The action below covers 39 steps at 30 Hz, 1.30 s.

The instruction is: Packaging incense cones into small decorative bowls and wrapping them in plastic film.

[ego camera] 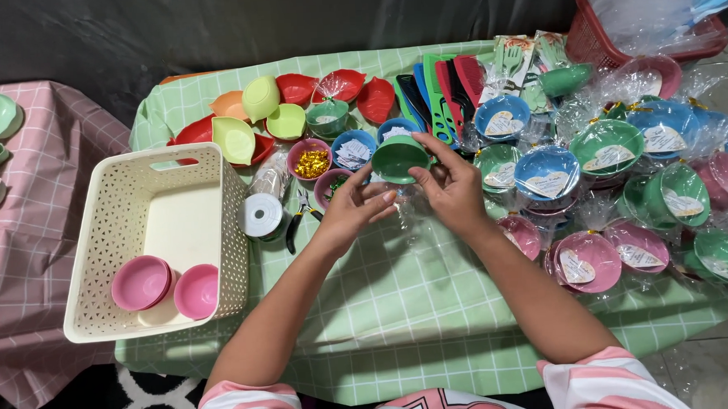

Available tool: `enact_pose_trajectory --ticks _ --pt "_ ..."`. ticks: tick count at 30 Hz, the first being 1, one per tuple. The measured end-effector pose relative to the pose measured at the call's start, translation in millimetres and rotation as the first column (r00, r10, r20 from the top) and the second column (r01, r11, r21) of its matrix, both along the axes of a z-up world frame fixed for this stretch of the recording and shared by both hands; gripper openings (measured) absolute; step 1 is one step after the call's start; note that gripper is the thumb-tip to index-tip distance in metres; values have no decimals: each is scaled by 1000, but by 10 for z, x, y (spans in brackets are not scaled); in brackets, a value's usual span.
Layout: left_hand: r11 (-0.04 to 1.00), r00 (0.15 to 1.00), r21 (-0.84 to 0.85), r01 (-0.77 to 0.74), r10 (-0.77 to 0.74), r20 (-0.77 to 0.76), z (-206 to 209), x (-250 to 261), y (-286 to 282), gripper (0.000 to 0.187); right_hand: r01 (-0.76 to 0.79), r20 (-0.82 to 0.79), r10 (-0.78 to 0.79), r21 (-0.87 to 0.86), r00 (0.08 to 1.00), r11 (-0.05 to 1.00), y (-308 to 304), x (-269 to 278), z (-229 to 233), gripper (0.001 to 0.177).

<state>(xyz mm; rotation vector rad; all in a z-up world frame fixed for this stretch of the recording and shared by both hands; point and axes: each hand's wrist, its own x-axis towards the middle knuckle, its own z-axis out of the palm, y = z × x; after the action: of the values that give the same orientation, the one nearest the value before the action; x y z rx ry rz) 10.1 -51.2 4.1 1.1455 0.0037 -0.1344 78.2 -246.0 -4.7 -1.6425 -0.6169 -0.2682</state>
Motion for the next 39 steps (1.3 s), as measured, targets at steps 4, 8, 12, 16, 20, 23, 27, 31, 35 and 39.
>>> enact_pose_trajectory --ticks 4,8,12,16,20,23,27,31,35,39 --pt "999 999 -36 -28 28 23 -248 92 19 66 -5 -9 5 0 1000 1000 48 -119 195 37" --pt "997 993 -20 -80 81 82 -13 24 -3 55 64 62 -63 -13 996 998 96 -222 439 23" --pt "991 990 53 -124 120 74 -46 46 -13 44 80 126 -76 -22 989 997 72 -171 319 23" --pt "990 989 -46 -131 134 61 95 10 -4 43 -16 124 23 -55 992 998 55 -231 486 41" --pt "981 982 -108 -160 169 83 -41 57 45 42 -74 76 80 -78 994 994 71 -269 524 36" --pt "986 982 -92 -140 150 117 -41 56 34 42 -26 90 32 -73 995 997 52 -194 431 25" --pt "996 985 -74 -57 68 158 99 -30 18 48 21 178 -9 -66 984 998 69 -183 479 17" --pt "996 982 -82 -29 44 183 192 -39 -13 47 -8 165 16 -49 986 999 16 -124 474 21" --pt "989 981 -140 -51 75 177 6 60 89 47 110 266 -42 -245 963 963 -183 67 356 23" --pt "971 989 -208 -115 132 71 374 -43 98 50 230 228 -68 -821 971 523 -302 72 226 20"
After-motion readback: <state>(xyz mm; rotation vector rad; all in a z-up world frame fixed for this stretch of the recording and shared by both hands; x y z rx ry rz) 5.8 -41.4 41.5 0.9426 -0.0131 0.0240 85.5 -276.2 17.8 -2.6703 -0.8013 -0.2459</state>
